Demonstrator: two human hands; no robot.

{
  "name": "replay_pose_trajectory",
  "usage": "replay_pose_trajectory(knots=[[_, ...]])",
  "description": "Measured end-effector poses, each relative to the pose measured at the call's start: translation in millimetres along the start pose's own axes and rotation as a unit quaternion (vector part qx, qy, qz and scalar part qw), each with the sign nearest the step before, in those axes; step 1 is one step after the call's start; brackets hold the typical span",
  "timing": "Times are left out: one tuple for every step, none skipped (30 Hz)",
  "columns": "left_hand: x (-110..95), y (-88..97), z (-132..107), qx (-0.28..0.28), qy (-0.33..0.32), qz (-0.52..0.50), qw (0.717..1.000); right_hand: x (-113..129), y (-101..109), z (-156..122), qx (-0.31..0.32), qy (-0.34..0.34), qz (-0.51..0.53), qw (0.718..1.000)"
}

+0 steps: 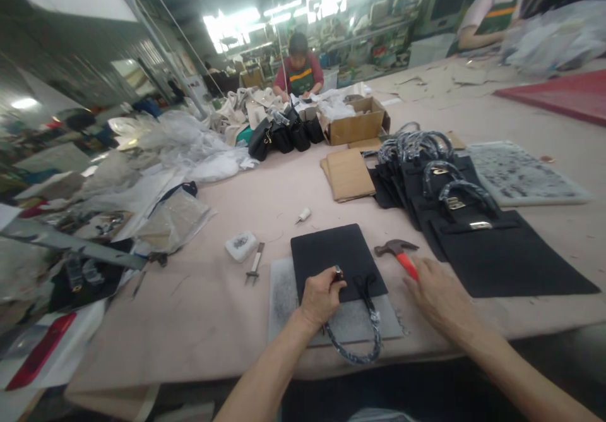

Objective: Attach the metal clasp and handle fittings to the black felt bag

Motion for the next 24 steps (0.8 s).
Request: replay_pose_trajectory(knots=[[-1, -0.9, 0, 0.003, 0.007, -0.005, 1.0, 19, -3, -2, -0.025, 0.037, 0.006, 0.999], [-1, -2.3, 1, 0.007, 0.018, -0.015, 1.0, 41, -7, -5, -0.044, 0.081, 0.014, 0.996], [-1, -3.6, 1, 0.009, 0.033, -0.031, 0.999, 63, -14, -9, -0.047, 0.132, 0.026, 0.99], [1, -3.7, 3, 0.004, 0.056, -0.059, 0.997, 82, -22, -14, -0.043, 0.169, 0.029, 0.984], [6, -1.2, 4, -0.012, 0.088, -0.105, 0.99, 96, -31, -18, -0.037, 0.189, 0.024, 0.981], [14, 4.6, 5, -0.044, 0.129, -0.165, 0.977, 106, -39, -22, -0.03, 0.2, 0.015, 0.979], [25, 14.0, 5, -0.088, 0.172, -0.229, 0.954, 111, -46, -24, -0.028, 0.2, 0.004, 0.979], [38, 26.5, 3, -0.135, 0.212, -0.285, 0.925, 112, -51, -26, -0.03, 0.197, -0.004, 0.98], [52, 42.1, 0, -0.177, 0.246, -0.319, 0.898, 111, -55, -28, -0.032, 0.196, -0.008, 0.98], [66, 60.7, -5, -0.207, 0.274, -0.324, 0.881, 109, -57, -29, -0.032, 0.197, -0.009, 0.98], [79, 81.3, -9, -0.215, 0.299, -0.295, 0.882, 106, -58, -29, -0.034, 0.199, -0.009, 0.979], [91, 102.7, -15, -0.2, 0.327, -0.231, 0.894, 104, -59, -28, -0.036, 0.199, -0.009, 0.979], [101, 122.9, -21, -0.157, 0.356, -0.135, 0.911, 102, -59, -28, -0.041, 0.201, -0.01, 0.979], [111, 140.6, -29, -0.095, 0.383, -0.022, 0.919, 101, -58, -27, -0.049, 0.205, -0.011, 0.978], [118, 155.7, -38, -0.028, 0.405, 0.088, 0.909, 101, -57, -26, -0.06, 0.209, -0.012, 0.976], [124, 167.8, -48, 0.032, 0.422, 0.178, 0.888, 102, -56, -26, -0.075, 0.215, -0.013, 0.974], [128, 177.3, -57, 0.077, 0.436, 0.242, 0.863, 102, -56, -25, -0.091, 0.222, -0.013, 0.971], [131, 184.6, -65, 0.103, 0.449, 0.277, 0.843, 103, -56, -25, -0.105, 0.229, -0.012, 0.968], [131, 189.7, -71, 0.112, 0.458, 0.292, 0.832, 104, -56, -24, -0.117, 0.236, -0.011, 0.965], [131, 193.3, -74, 0.111, 0.465, 0.299, 0.826, 104, -56, -24, -0.126, 0.242, -0.01, 0.962], [131, 195.8, -74, 0.11, 0.469, 0.311, 0.819, 104, -56, -23, -0.133, 0.247, -0.01, 0.96], [130, 197.9, -71, 0.104, 0.472, 0.325, 0.813, 104, -57, -23, -0.139, 0.253, -0.011, 0.957], [130, 199.9, -66, 0.095, 0.474, 0.339, 0.807, 104, -57, -23, -0.143, 0.258, -0.013, 0.956], [130, 201.2, -59, 0.086, 0.472, 0.35, 0.804, 104, -57, -23, -0.145, 0.261, -0.016, 0.954]])
Point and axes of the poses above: each hand's wrist, its own z-axis towards the middle knuckle, its own y-axis out of the back of the hand, x = y × z, the point moved 7 cm from there along z, towards the middle knuckle, and after that the axes turned 3 degrees about x, right-handed, at the moved point
